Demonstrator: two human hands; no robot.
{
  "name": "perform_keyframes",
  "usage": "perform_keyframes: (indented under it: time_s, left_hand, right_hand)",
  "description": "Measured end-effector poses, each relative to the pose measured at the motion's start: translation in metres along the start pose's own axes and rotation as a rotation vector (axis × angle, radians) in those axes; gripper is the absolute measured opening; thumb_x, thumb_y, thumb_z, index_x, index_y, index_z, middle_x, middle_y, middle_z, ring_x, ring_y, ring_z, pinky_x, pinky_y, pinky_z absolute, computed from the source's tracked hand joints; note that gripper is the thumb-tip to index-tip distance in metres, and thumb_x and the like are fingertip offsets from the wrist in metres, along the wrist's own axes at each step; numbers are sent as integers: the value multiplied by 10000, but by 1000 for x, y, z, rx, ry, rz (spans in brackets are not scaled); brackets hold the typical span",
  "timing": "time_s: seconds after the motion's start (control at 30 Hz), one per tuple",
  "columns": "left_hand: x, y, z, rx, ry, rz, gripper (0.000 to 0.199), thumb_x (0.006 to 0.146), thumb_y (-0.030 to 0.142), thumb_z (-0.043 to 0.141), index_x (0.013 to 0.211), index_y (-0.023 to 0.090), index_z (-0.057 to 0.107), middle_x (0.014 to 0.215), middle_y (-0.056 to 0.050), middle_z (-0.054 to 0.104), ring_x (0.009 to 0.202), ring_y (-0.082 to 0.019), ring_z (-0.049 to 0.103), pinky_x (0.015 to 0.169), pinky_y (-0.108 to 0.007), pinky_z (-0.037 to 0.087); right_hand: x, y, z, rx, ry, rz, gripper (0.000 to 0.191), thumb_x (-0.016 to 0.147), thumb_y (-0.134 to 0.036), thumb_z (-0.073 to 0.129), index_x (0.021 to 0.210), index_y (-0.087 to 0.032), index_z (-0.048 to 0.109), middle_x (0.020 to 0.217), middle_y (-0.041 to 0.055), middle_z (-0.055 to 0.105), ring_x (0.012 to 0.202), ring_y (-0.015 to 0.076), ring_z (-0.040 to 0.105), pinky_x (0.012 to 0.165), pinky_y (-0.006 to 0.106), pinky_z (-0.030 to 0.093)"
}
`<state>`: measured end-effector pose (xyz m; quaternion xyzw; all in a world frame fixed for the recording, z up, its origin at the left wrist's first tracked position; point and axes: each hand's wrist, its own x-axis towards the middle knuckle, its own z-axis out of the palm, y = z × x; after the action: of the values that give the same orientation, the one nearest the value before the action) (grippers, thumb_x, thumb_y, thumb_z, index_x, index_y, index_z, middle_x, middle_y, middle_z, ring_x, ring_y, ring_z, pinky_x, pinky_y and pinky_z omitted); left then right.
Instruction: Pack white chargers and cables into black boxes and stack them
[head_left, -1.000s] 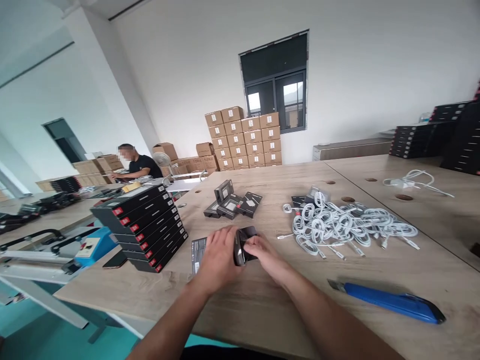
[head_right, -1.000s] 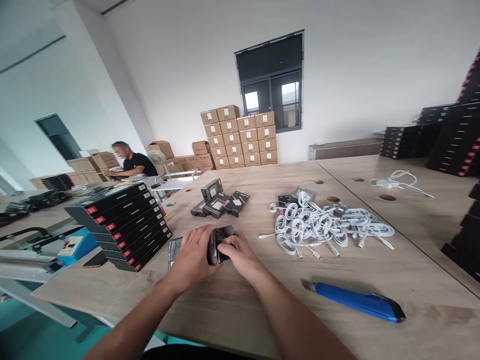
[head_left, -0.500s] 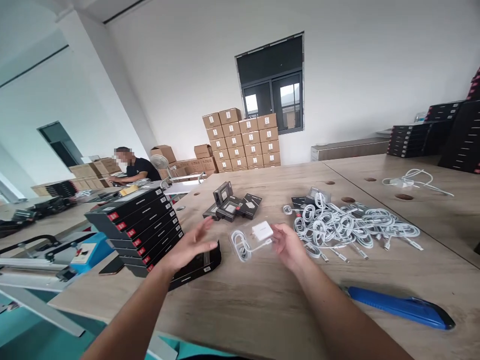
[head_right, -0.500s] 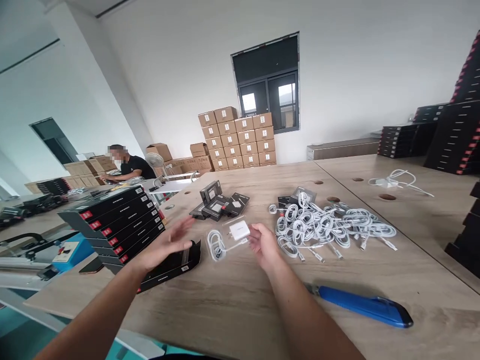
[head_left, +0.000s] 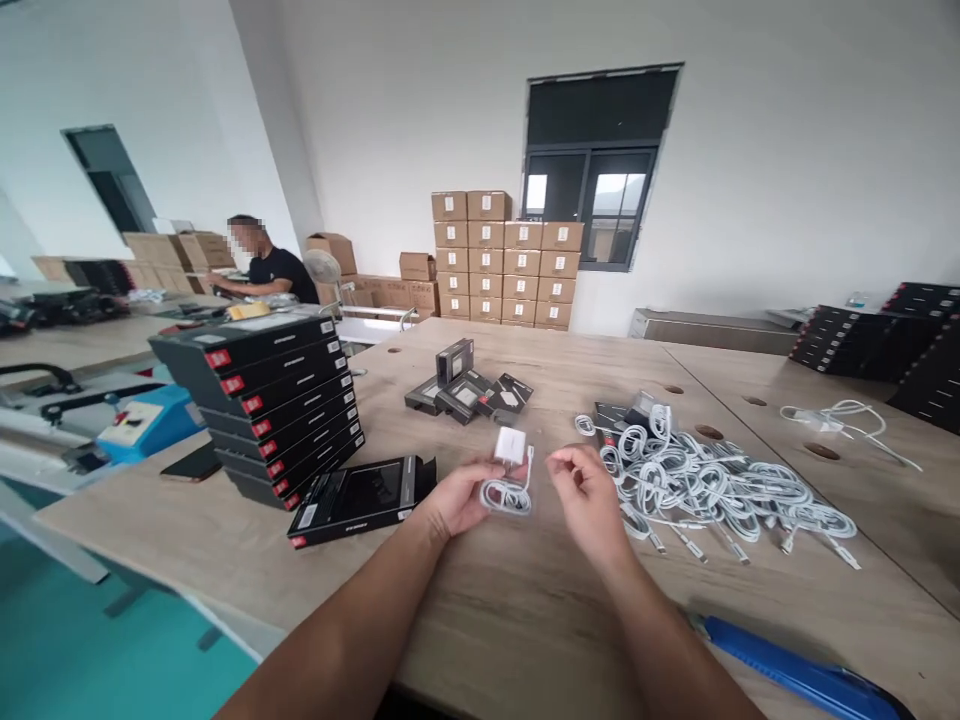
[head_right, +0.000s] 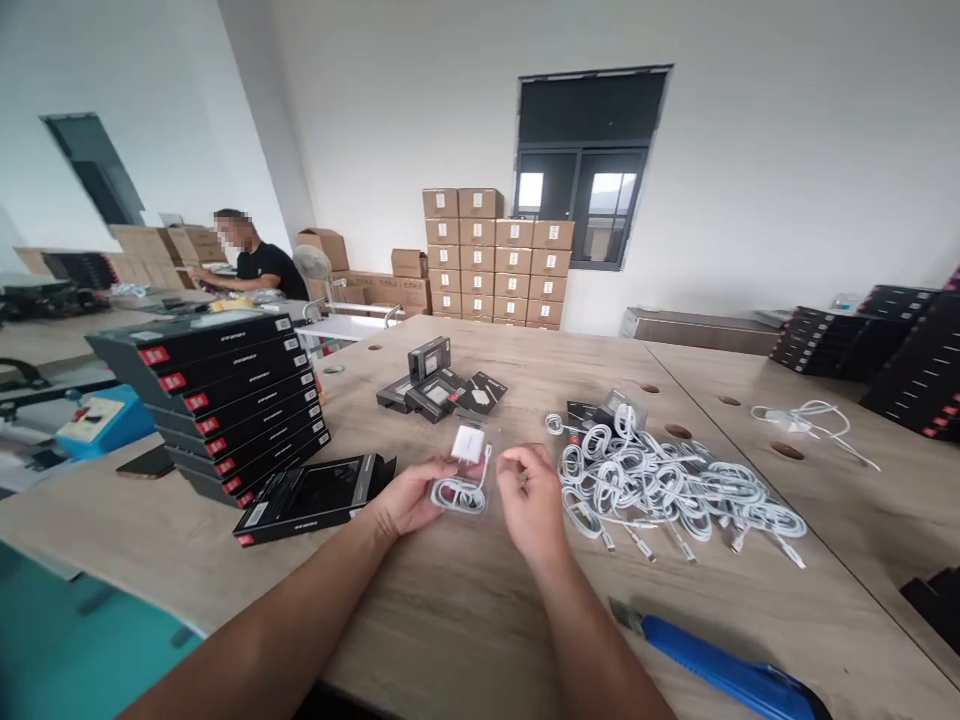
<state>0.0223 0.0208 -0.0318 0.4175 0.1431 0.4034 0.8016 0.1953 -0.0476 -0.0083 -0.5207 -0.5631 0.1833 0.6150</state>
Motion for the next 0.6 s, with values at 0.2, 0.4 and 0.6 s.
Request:
perform_keyframes:
  time_s: [0.2, 0.4, 0.6]
  left_hand:
    - [1, 1, -7, -131, 127, 78, 275, 686, 163, 765, 943, 88, 702, 819, -86, 733, 676, -155, 663, 603, -239, 488]
    - [3, -6, -10, -160, 148, 148, 315, 574, 134, 777, 871, 109, 672, 794, -43, 701, 654, -137, 641, 589, -230, 477]
    - [3, -6, -4, -118, 123, 124, 367, 534, 124, 754, 891, 117, 674, 779, -28, 681, 605, -124, 598, 533, -229, 457]
  right_hand:
    - [-20, -3, 24, -592, -470, -286, 210, 881, -277, 554, 1012, -261, 718, 998, 73, 597, 966, 251, 587, 879, 401, 453]
    - [-7, -7, 35, -858, -580, -315, 183, 840, -273, 627, 1006, -260, 702, 1007, 79, 582, 994, 293, 573, 893, 472, 438]
    - [-8, 4, 27, -626, -518, -220, 119, 783, -299, 692, 874, -233, 651, 969, 53, 546, 954, 256, 580, 874, 416, 467]
